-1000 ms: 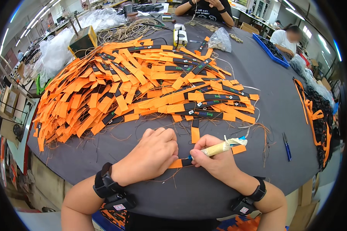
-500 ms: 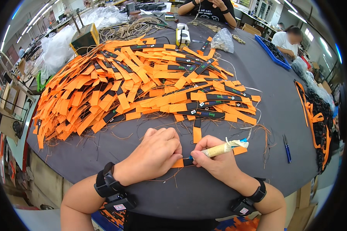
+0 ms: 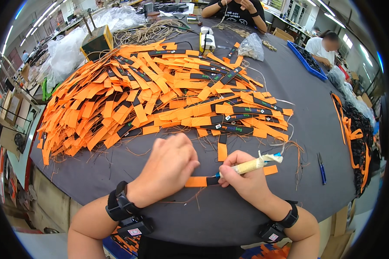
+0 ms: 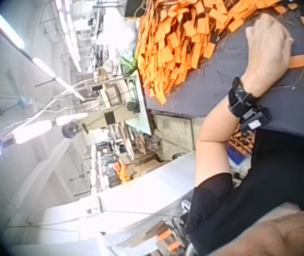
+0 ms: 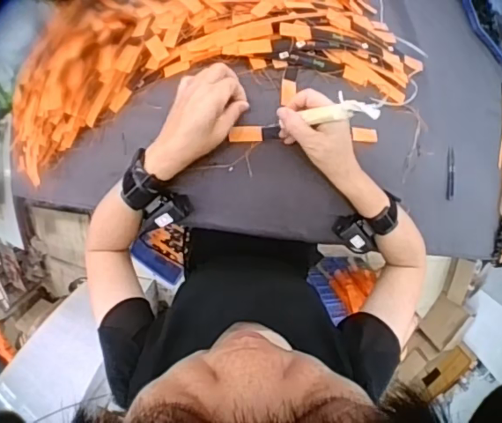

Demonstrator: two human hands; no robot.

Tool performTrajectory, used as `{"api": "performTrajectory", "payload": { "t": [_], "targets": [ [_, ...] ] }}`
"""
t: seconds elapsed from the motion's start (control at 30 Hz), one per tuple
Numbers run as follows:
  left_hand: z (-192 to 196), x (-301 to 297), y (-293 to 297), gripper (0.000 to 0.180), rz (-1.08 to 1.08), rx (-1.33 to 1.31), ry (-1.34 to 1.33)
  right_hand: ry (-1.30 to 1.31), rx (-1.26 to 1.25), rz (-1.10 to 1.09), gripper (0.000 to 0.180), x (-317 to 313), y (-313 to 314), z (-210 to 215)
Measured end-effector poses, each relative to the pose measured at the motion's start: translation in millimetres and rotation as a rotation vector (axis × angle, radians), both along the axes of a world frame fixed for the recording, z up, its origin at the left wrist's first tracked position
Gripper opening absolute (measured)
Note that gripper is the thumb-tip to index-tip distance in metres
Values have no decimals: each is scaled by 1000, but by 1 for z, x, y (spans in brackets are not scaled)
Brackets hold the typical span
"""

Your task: The person assembles orange lanyards by applying glue to the ends of the straps and attaching small black components. They repeatedly pick up lanyards from a pile, apply glue, attach the components, and place the finished items into a blue bin.

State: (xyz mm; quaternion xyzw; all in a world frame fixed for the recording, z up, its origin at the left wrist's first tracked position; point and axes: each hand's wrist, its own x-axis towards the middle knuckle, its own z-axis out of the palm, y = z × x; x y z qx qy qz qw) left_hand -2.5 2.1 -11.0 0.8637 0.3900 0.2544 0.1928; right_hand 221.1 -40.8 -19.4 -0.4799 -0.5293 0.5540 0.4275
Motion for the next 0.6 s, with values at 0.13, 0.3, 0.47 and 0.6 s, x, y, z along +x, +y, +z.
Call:
{"api": "performTrajectory", "payload": {
  "t": [0.13, 0.3, 0.47, 0.6],
  "targets": [
    [7, -1, -5, 15, 106, 28, 54, 165, -57, -74, 15, 4, 5, 3],
    [14, 4, -19, 26, -26, -63, 112, 250, -54, -94, 14, 6, 5, 1],
    [15, 6, -19, 24, -54, -90, 167, 212, -23, -94, 13, 5, 3, 4],
    [5, 7, -19, 21, -66, -110, 34, 136, 127, -134, 13, 8, 1, 12]
  ]
}}
